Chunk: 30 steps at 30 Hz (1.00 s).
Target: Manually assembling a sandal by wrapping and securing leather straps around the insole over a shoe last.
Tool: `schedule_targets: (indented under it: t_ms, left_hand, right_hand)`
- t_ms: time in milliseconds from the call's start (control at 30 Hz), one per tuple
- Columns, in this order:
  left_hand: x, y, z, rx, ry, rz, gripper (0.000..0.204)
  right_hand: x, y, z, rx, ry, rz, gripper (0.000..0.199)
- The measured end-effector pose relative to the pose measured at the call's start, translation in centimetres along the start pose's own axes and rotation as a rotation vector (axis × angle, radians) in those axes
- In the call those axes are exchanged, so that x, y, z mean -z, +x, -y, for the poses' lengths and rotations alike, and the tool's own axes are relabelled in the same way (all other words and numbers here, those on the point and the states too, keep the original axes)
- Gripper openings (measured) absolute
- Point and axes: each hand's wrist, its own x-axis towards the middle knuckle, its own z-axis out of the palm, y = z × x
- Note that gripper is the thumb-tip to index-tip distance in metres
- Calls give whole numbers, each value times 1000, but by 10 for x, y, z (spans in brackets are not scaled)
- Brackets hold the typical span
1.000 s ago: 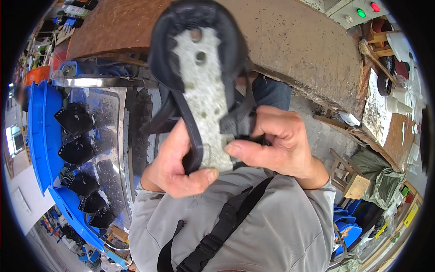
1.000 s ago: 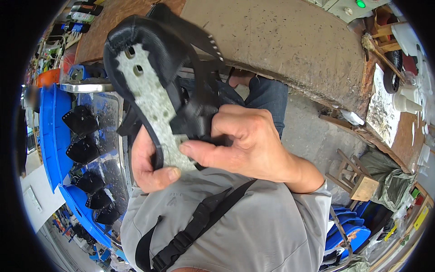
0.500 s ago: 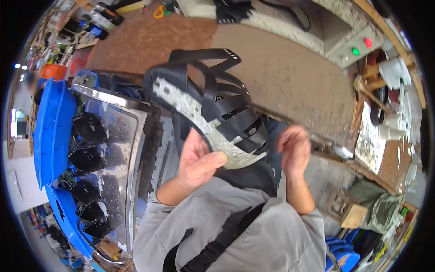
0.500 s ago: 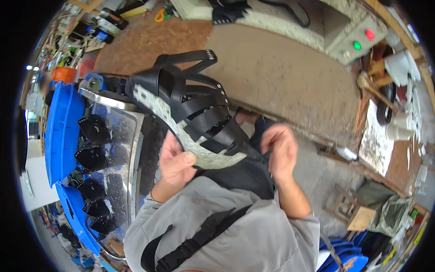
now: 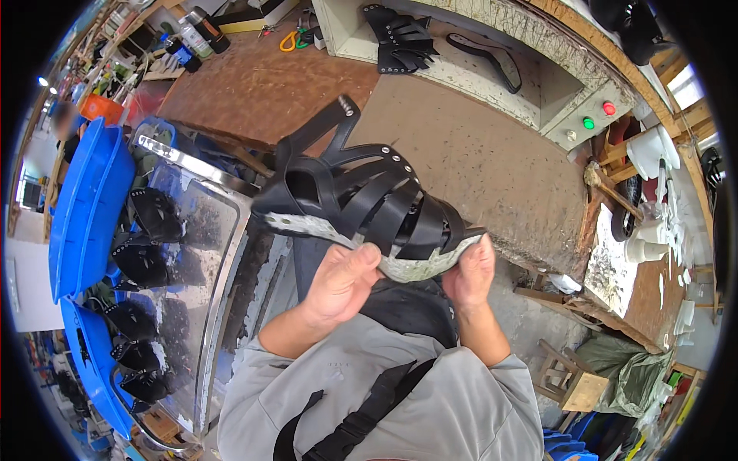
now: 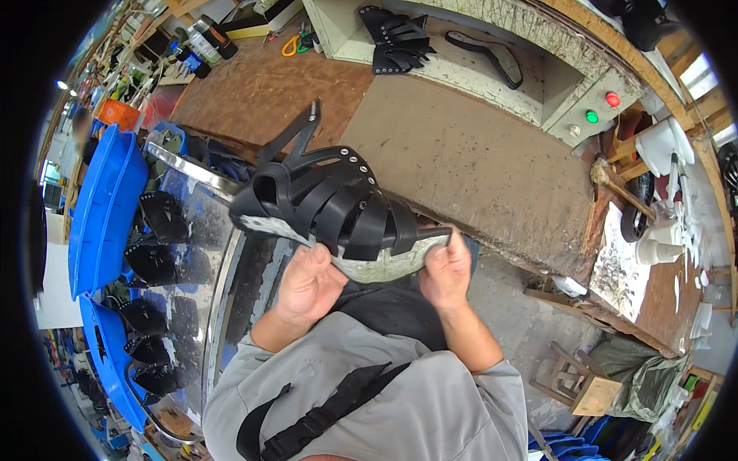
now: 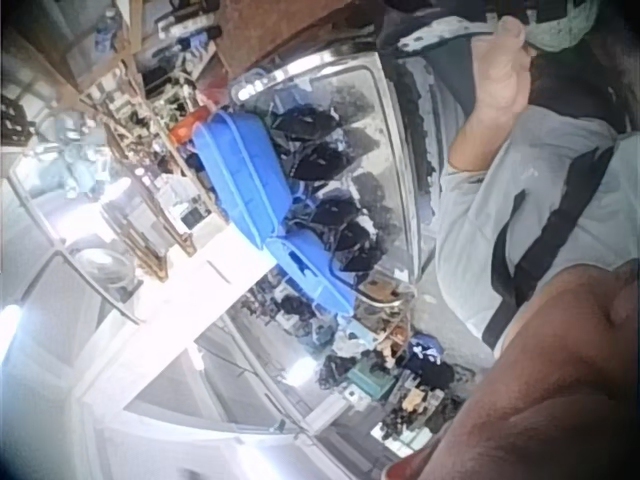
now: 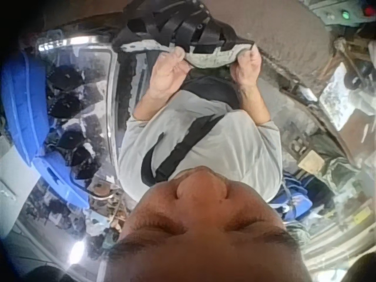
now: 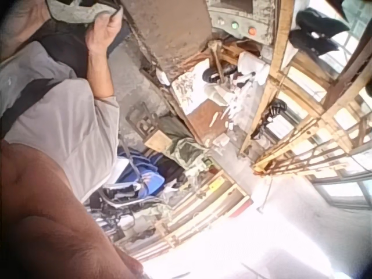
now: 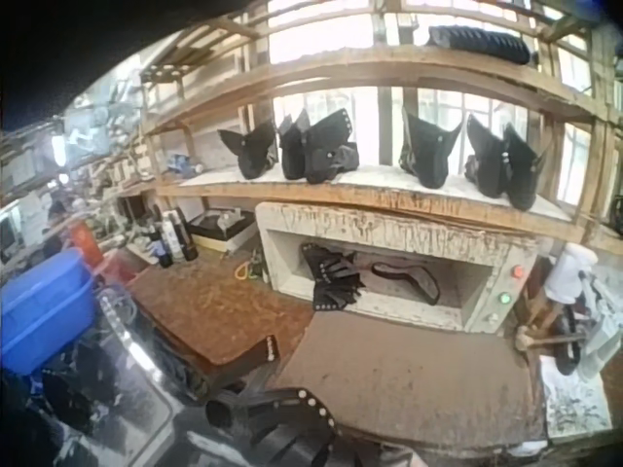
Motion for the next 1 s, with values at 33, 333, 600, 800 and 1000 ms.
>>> schedule_targets:
  t_ms: [33,333,600,800,1000]
  left_hand:
    - [6,-6,-9,7,0,5,23]
    - [-18,25,-48,-449,1501,235,43]
    - [10,25,-56,-144,674,208,41]
    - [27,22,-45,-39,369,398,48]
    - [21,13,-36,-67,388,286,23]
  right_hand:
    - [3,3,8,36,-22,-18,42]
    - [-51,60,75,-104,-838,569,20]
    - [6,58,65,-142,-386,262,20]
    - [-23,36,46,-80,-372,688,27]
    - [-36,31,44,83,-471,940,31]
